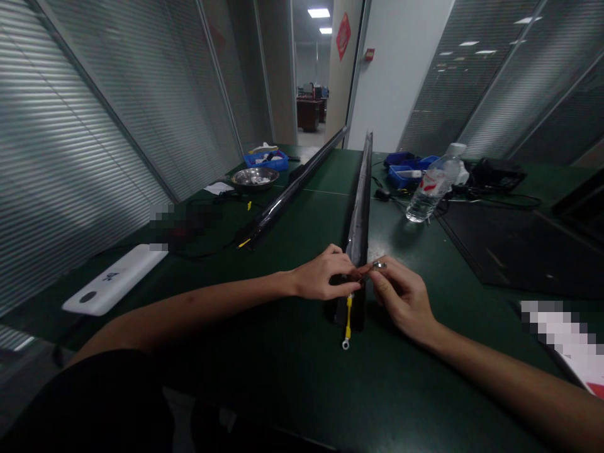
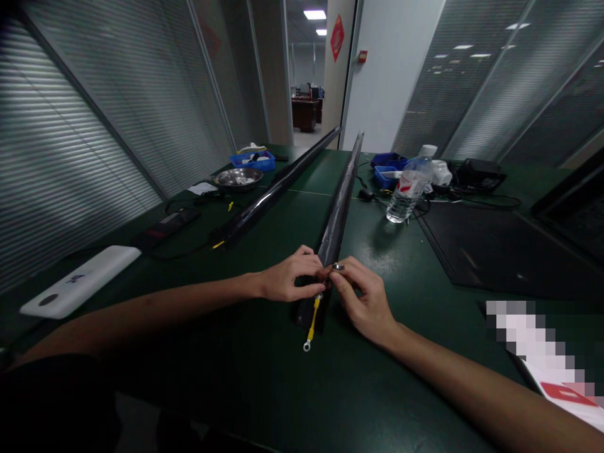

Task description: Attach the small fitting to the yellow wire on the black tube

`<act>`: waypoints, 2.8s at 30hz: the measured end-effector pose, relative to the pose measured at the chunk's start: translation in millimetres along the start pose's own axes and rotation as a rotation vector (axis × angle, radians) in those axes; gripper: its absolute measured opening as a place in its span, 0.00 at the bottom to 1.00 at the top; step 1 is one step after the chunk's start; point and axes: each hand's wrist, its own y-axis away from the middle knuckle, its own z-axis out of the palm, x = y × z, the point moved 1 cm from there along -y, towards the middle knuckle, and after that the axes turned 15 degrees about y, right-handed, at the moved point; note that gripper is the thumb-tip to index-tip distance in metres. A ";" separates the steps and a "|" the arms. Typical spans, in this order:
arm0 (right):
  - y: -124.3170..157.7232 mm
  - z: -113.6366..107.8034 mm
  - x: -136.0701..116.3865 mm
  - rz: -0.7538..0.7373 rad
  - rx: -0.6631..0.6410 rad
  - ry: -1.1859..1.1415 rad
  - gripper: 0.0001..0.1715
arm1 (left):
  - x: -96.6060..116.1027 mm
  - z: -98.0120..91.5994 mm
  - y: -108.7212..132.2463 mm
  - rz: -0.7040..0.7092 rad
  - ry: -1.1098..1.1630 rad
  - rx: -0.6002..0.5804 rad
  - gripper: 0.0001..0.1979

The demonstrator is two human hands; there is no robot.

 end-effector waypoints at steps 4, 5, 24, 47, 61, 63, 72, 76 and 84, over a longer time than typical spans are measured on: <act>-1.6 0.6 -0.6 -0.003 -0.015 0.015 0.12 | -1.3 0.0 0.5 -0.014 -0.009 -0.011 0.09; -1.6 0.9 0.1 -0.007 -0.020 0.008 0.12 | -1.5 -0.1 0.5 -0.020 -0.011 -0.013 0.09; -1.0 2.4 6.0 0.007 -0.038 -0.090 0.14 | 3.3 -2.0 -2.5 0.007 -0.020 -0.024 0.06; -3.3 -0.6 -6.9 -0.052 0.012 0.104 0.13 | -1.5 -1.3 -0.2 -0.048 0.001 -0.033 0.08; -3.0 -0.7 -6.6 -0.051 0.015 0.053 0.14 | -0.2 -2.0 -0.6 -0.023 -0.021 -0.035 0.09; -3.4 -0.8 -7.8 -0.046 0.013 0.067 0.14 | -0.6 -1.9 -0.3 -0.018 -0.006 -0.034 0.08; -0.7 2.3 1.9 -0.009 -0.048 -0.067 0.15 | 0.6 -2.1 -1.3 -0.039 -0.004 -0.031 0.08; -1.9 0.1 -4.2 -0.037 -0.010 0.025 0.14 | 0.7 -2.4 -0.9 -0.029 -0.010 -0.037 0.08; -1.1 3.0 2.0 -0.019 -0.043 -0.003 0.15 | 0.3 -1.8 -0.1 -0.050 -0.006 -0.028 0.09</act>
